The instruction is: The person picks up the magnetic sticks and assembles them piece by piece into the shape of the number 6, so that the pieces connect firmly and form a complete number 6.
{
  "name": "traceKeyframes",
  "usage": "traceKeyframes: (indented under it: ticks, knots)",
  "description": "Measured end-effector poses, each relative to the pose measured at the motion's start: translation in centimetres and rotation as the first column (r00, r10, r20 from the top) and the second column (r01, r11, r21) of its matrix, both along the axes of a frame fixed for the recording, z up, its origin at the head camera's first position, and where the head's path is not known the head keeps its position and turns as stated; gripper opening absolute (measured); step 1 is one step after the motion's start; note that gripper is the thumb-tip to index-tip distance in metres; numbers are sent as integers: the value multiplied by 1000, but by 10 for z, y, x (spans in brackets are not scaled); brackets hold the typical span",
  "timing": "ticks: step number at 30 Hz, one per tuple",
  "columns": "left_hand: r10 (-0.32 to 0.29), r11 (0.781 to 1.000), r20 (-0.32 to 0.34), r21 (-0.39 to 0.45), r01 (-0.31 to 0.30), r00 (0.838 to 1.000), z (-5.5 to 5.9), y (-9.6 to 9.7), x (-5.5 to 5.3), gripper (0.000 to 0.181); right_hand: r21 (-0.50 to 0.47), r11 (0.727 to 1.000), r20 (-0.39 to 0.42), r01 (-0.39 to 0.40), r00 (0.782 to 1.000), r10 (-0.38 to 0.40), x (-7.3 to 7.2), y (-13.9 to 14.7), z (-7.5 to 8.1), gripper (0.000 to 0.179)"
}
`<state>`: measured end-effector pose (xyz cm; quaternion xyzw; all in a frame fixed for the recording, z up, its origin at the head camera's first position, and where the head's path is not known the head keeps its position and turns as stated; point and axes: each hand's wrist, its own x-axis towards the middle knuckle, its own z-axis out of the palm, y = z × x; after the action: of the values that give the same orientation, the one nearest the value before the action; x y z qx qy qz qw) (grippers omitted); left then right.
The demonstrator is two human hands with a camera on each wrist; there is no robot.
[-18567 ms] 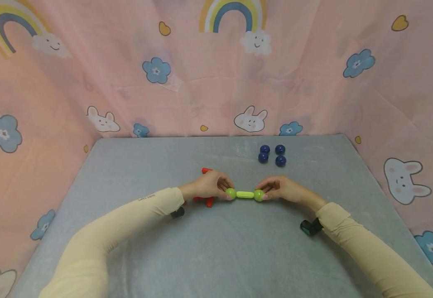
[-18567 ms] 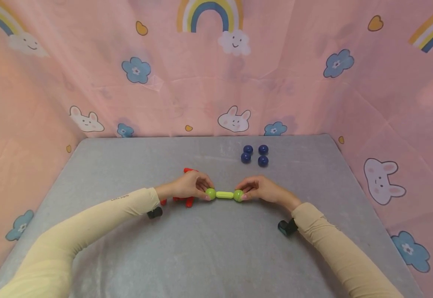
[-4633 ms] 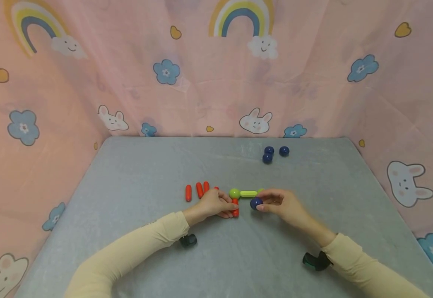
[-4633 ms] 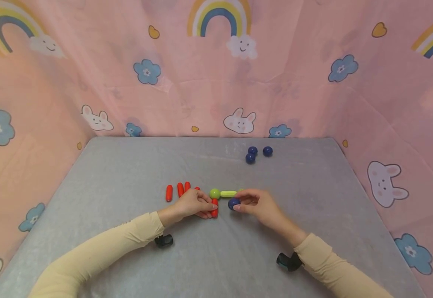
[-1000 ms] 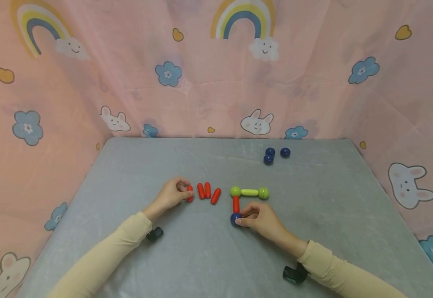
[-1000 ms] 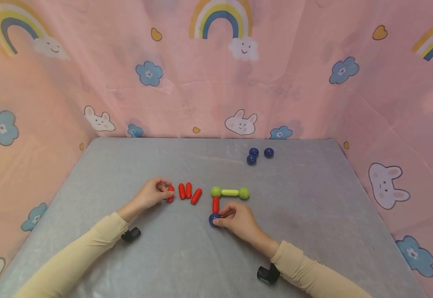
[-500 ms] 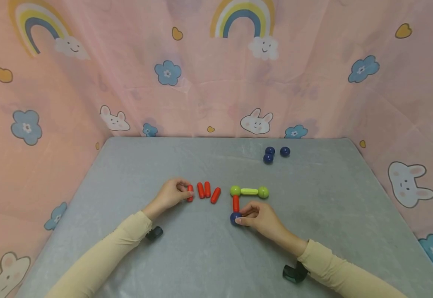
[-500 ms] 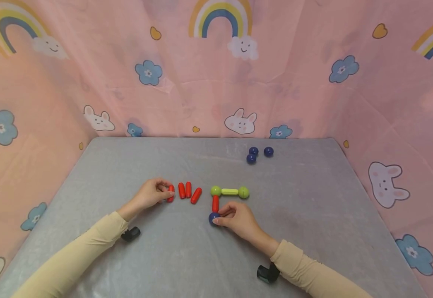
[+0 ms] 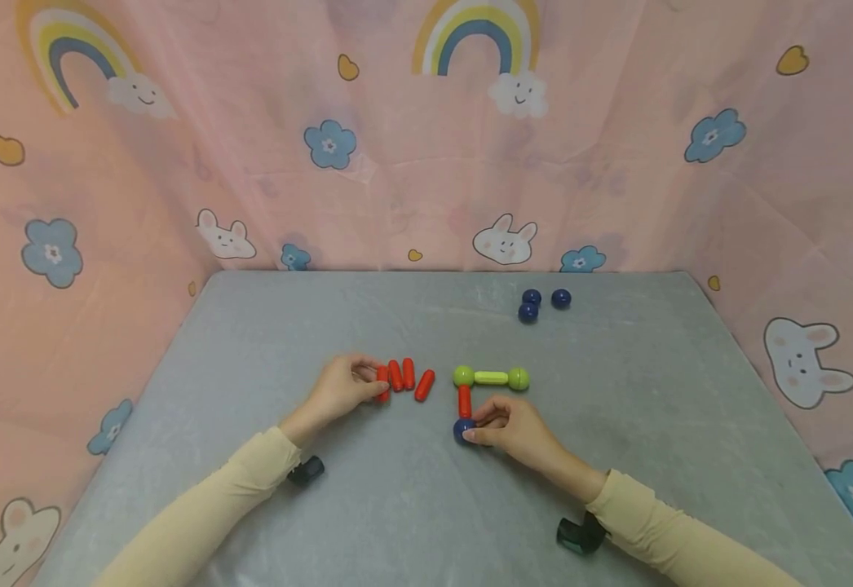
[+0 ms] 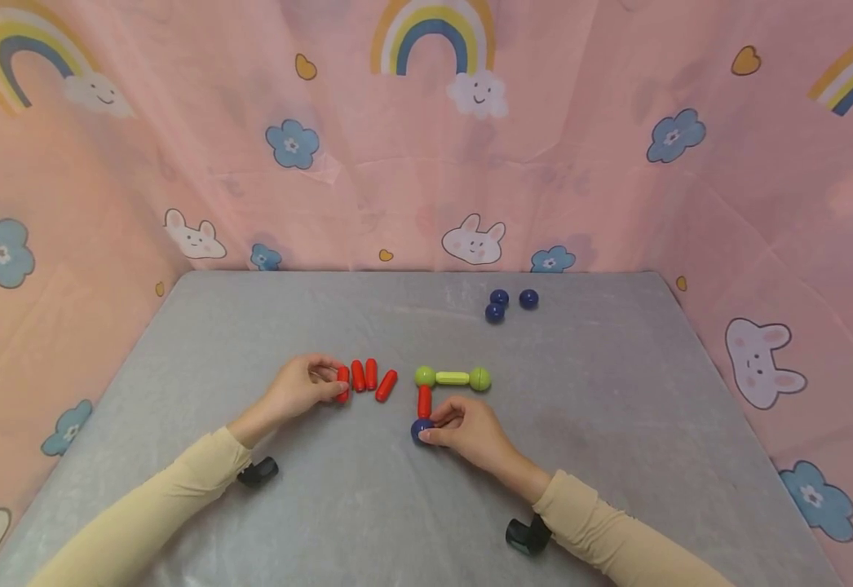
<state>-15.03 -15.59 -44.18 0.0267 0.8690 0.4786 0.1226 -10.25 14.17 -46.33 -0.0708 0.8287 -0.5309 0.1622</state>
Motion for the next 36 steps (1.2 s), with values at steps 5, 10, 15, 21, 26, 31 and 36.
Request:
traceKeyframes:
  ticks: [5, 10, 15, 21, 26, 31, 36]
  knots:
    - [-80, 992, 47, 105, 75, 996, 1, 17, 18, 34, 3, 1000, 14, -7, 1000, 7, -2, 0, 1, 30]
    - [-183, 965, 129, 215, 153, 975, -2, 37, 40, 34, -15, 1000, 22, -13, 1000, 13, -1, 0, 4, 31]
    - [-249, 945, 214, 267, 189, 944, -5, 54, 56, 29, -41, 999, 25, -24, 999, 25, -1, 1, 7, 31]
    - [-295, 930, 276, 304, 209, 915, -6, 67, 66, 23, -44, 998, 25, -33, 999, 34, -2, 2, 5, 31]
    - [-306, 928, 299, 308, 212, 904, -6, 76, 69, 17, -58, 998, 33, -39, 999, 41, -2, 2, 4, 32]
    - [-292, 933, 326, 302, 194, 899, -8, 83, 67, 15, -58, 997, 40, -41, 998, 44, -2, 2, 5, 31]
    - [-290, 933, 347, 308, 184, 892, -9, 89, 64, 13, -54, 998, 33, -44, 998, 46, -2, 3, 5, 31]
